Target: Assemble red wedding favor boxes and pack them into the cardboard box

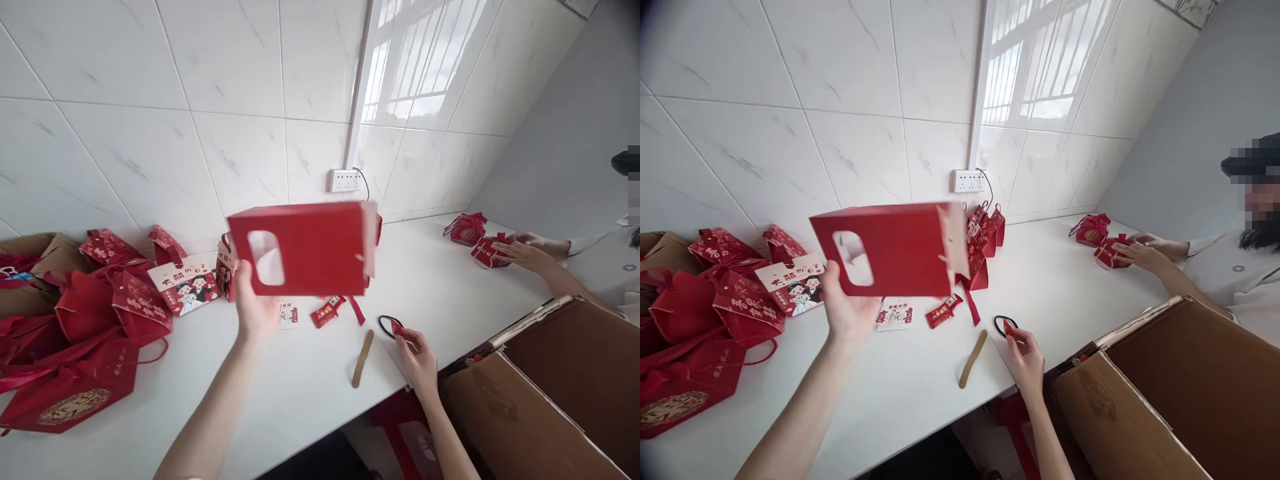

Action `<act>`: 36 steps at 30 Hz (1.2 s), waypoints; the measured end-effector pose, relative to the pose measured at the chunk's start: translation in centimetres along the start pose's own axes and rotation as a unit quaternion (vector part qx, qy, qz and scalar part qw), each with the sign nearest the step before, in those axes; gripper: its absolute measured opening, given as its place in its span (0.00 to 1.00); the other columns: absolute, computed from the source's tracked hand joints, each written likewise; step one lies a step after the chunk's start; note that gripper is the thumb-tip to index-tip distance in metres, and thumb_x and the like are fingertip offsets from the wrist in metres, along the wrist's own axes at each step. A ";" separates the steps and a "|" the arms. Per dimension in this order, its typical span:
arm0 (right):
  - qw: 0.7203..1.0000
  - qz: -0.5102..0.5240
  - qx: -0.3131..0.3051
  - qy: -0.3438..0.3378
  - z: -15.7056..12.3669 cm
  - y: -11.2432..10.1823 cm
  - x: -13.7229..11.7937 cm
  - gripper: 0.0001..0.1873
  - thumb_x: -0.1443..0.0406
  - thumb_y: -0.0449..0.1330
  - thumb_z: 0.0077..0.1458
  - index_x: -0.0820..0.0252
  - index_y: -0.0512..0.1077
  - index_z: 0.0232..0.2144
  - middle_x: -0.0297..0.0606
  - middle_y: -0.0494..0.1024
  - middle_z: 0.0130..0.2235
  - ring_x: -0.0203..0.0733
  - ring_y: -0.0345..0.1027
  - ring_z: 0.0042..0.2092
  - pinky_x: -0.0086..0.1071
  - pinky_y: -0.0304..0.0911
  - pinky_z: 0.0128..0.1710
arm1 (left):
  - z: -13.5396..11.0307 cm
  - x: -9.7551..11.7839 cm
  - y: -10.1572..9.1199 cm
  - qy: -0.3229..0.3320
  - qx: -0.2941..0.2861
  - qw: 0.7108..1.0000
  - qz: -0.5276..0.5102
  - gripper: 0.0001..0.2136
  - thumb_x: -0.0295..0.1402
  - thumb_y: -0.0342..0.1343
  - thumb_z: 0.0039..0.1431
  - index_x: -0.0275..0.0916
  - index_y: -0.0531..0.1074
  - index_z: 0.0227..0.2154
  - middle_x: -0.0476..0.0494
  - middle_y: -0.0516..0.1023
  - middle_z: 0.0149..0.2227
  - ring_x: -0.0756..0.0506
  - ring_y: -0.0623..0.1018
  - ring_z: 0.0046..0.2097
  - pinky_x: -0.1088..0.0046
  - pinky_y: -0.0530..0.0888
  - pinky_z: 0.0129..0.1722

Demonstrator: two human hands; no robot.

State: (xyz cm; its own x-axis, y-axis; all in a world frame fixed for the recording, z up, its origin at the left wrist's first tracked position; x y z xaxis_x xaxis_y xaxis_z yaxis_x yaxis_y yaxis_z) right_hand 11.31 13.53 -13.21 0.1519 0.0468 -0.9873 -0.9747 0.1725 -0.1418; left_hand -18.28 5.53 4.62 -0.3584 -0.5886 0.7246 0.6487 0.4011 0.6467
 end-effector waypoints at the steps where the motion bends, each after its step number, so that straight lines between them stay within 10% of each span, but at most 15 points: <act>1: 1.000 -0.002 0.002 -0.003 -0.1 0.0 -0.1 0.24 0.47 0.64 0.38 0.61 0.71 0.30 0.45 0.79 0.35 0.49 0.74 0.39 0.41 0.70 0.41 | -0.1 0.0 0.2 0.063 -0.021 0.995 0.071 0.17 0.49 0.57 0.51 0.42 0.73 0.38 0.46 0.75 0.38 0.42 0.75 0.45 0.66 0.75 0.45; 6: 0.999 -0.031 -0.023 -0.026 -0.2 0.4 -0.8 0.23 0.47 0.63 0.39 0.60 0.71 0.29 0.43 0.79 0.35 0.48 0.74 0.37 0.38 0.70 0.38 | -1.9 0.0 1.7 0.433 -0.164 0.801 0.380 0.19 0.40 0.68 0.41 0.45 0.73 0.38 0.43 0.69 0.47 0.40 0.71 0.50 0.63 0.72 0.49; 10: 0.998 -0.042 -0.028 -0.029 -0.1 0.5 -0.8 0.24 0.47 0.61 0.42 0.62 0.72 0.32 0.45 0.79 0.37 0.48 0.74 0.38 0.38 0.70 0.38 | -2.1 -0.1 2.4 0.485 -0.255 0.717 0.430 0.18 0.38 0.69 0.41 0.46 0.72 0.36 0.40 0.67 0.51 0.39 0.70 0.52 0.60 0.73 0.49; 16: 0.999 -0.029 -0.030 -0.034 0.0 0.4 -0.5 0.22 0.49 0.62 0.44 0.61 0.73 0.33 0.45 0.80 0.37 0.48 0.74 0.38 0.39 0.71 0.39 | -1.3 -0.1 2.4 0.382 -0.239 0.771 0.450 0.15 0.38 0.72 0.34 0.42 0.70 0.22 0.41 0.73 0.46 0.38 0.73 0.49 0.55 0.73 0.50; 29: 0.992 -0.036 -0.051 -0.106 0.3 0.8 -2.4 0.18 0.51 0.58 0.51 0.60 0.73 0.35 0.39 0.78 0.31 0.41 0.71 0.32 0.34 0.68 0.33 | -3.7 -1.3 5.8 0.263 -0.339 0.765 0.481 0.16 0.37 0.66 0.46 0.45 0.75 0.40 0.40 0.68 0.54 0.39 0.70 0.55 0.65 0.75 0.48; 36: 0.991 -0.102 -0.059 -0.066 3.3 0.4 -3.5 0.22 0.49 0.55 0.49 0.60 0.71 0.38 0.41 0.79 0.31 0.42 0.69 0.31 0.34 0.63 0.32 | -2.8 -0.3 4.3 0.185 -0.242 0.836 0.456 0.15 0.33 0.69 0.39 0.45 0.79 0.35 0.44 0.71 0.50 0.37 0.70 0.55 0.60 0.67 0.58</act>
State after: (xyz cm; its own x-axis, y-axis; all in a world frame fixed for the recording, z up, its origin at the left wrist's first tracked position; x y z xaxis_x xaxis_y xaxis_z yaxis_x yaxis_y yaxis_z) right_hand 10.95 16.73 -9.52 0.3605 0.1515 -0.9204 -0.9326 0.0754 -0.3529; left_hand -13.54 5.44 6.54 0.6072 -0.4056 0.6832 0.7673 0.5224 -0.3719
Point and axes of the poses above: each hand's wrist, its own z-axis towards the middle knuckle, its own y-axis out of the palm, x = y × z, the point moved 3 cm from there along z, towards the middle knuckle
